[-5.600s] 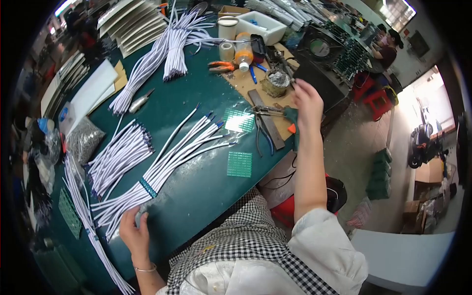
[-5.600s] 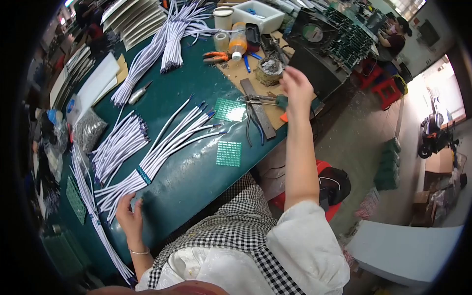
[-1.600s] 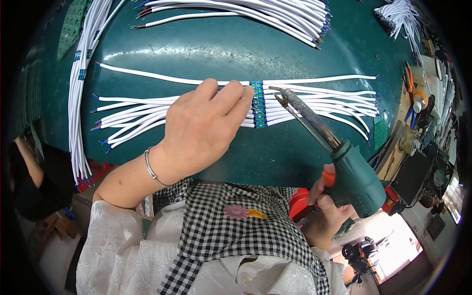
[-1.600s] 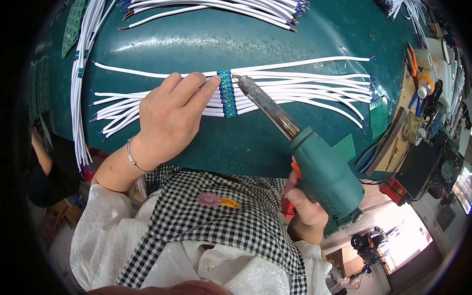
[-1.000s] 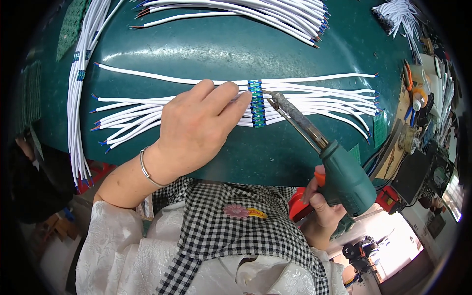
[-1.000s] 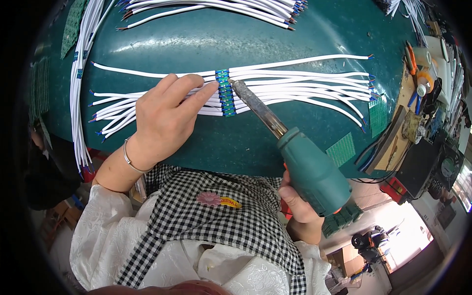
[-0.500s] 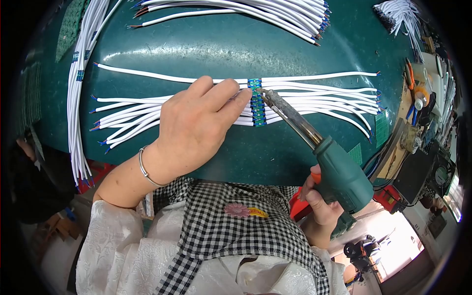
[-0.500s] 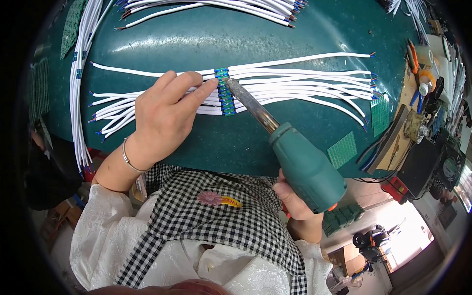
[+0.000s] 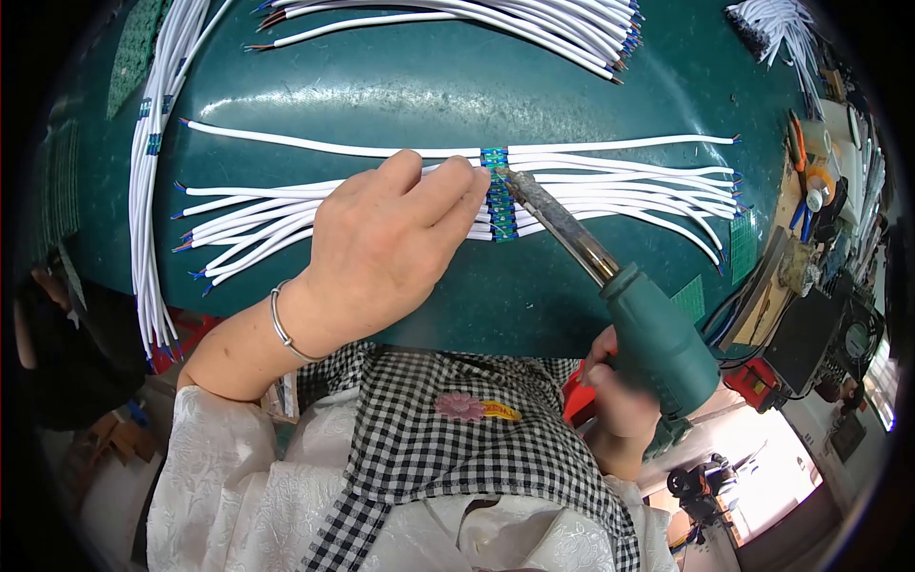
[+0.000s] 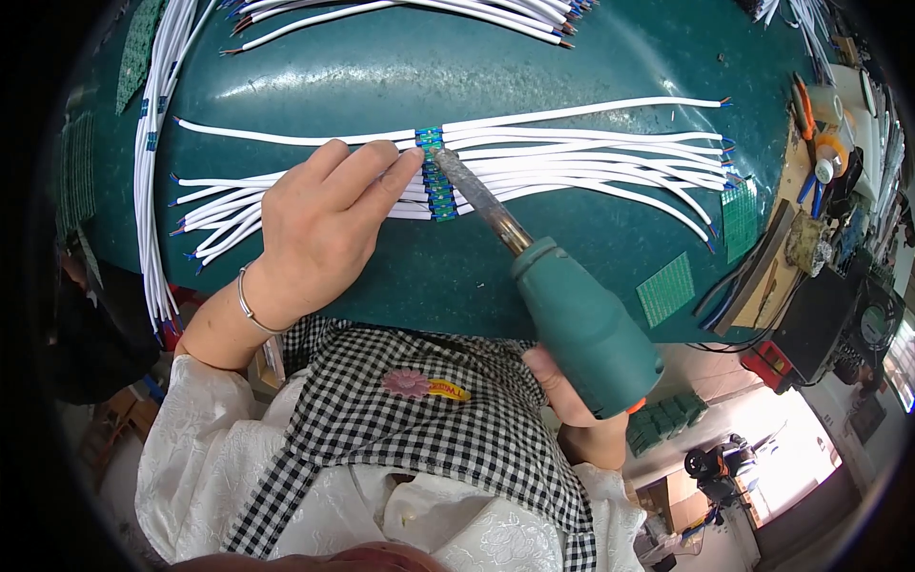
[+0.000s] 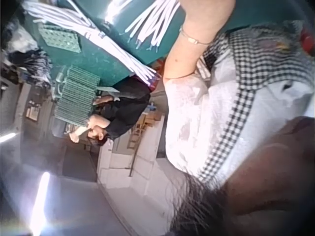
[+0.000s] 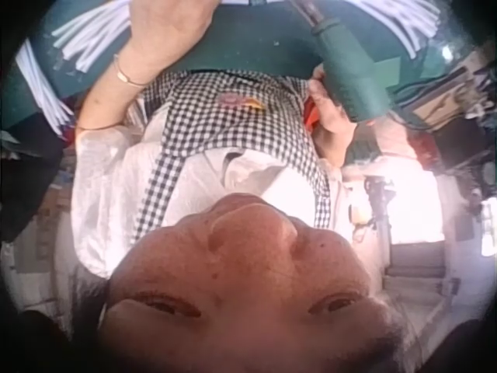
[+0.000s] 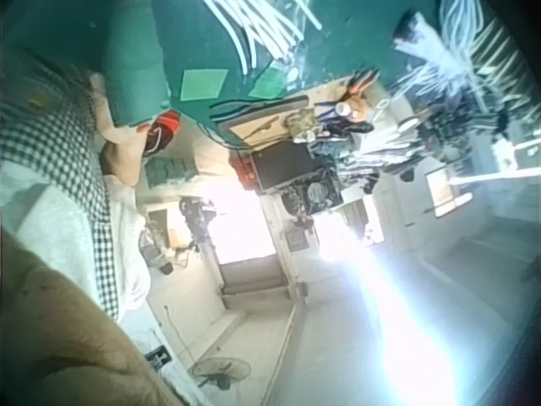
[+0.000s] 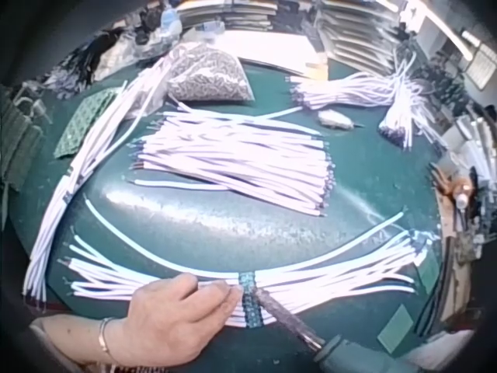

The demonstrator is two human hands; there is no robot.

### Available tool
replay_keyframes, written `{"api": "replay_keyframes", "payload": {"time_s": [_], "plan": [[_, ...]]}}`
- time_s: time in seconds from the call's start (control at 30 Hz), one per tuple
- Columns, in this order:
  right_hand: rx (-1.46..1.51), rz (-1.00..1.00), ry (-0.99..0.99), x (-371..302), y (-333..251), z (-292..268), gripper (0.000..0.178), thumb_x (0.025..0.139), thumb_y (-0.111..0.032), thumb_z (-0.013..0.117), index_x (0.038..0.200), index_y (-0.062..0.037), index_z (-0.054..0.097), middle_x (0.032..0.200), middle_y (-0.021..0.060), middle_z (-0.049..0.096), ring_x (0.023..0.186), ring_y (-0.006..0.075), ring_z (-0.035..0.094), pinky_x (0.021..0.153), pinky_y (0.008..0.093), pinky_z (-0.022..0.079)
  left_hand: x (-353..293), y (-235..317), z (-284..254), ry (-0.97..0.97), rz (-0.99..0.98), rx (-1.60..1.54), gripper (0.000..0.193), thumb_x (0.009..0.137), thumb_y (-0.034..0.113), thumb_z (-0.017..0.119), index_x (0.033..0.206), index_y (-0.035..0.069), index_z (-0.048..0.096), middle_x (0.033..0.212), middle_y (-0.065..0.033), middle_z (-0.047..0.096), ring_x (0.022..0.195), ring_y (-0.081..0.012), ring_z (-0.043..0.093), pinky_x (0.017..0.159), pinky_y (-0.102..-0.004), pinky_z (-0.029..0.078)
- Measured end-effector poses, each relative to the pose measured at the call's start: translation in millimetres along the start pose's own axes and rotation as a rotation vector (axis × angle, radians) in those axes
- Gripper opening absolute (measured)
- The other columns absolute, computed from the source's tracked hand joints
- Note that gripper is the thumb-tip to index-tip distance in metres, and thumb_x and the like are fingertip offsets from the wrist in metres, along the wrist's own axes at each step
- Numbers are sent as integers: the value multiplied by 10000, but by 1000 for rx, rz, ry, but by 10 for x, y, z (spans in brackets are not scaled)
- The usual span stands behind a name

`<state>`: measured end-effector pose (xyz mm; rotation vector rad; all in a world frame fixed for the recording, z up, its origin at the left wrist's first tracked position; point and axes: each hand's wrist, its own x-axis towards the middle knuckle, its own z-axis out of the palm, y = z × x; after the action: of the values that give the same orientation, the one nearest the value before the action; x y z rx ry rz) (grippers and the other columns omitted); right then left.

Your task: Soldering or bonding bundles of wires to green printed circuit boards using a specialized handheld tool.

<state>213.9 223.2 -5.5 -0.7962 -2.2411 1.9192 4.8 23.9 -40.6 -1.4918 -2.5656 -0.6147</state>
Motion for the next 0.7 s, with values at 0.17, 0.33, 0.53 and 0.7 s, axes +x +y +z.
{"api": "replay_keyframes", "payload": {"time_s": [0.17, 0.33, 0.53, 0.7], "plan": [[-118, -28, -34, -97, 5, -83, 356, 734, -51, 811, 1066, 29, 710, 983, 129, 718, 856, 236, 678, 776, 333, 523, 5, 4, -12, -7, 7, 7, 404, 667, 21, 678, 1070, 20, 705, 981, -34, 644, 696, -168, 556, 518, -284, 447], [282, 10, 194, -30, -136, 39, 730, 745, -231, 876, 1268, 115, 504, 735, 98, 570, 503, 169, 548, 462, 260, 452, 8, 12, 4, 8, 20, 6, 404, 670, 27, 676, 1074, 24, 704, 987, -32, 647, 682, -164, 546, 512, -282, 441], [420, 111, 112, -134, -84, -61, 683, 694, -28, 855, 1299, 61, 550, 1101, 186, 672, 723, 207, 631, 619, 289, 527, -7, -2, 8, 12, 16, 0, 408, 670, 27, 677, 1077, 27, 700, 987, -28, 645, 681, -165, 546, 508, -284, 439], [281, 100, 246, -100, -74, 64, 716, 676, -229, 911, 1211, 104, 570, 698, 87, 589, 513, 159, 548, 471, 250, 452, -3, 4, 10, 10, 15, -5, 400, 668, 22, 677, 1068, 24, 704, 985, -30, 646, 677, -167, 548, 508, -287, 442]]}}
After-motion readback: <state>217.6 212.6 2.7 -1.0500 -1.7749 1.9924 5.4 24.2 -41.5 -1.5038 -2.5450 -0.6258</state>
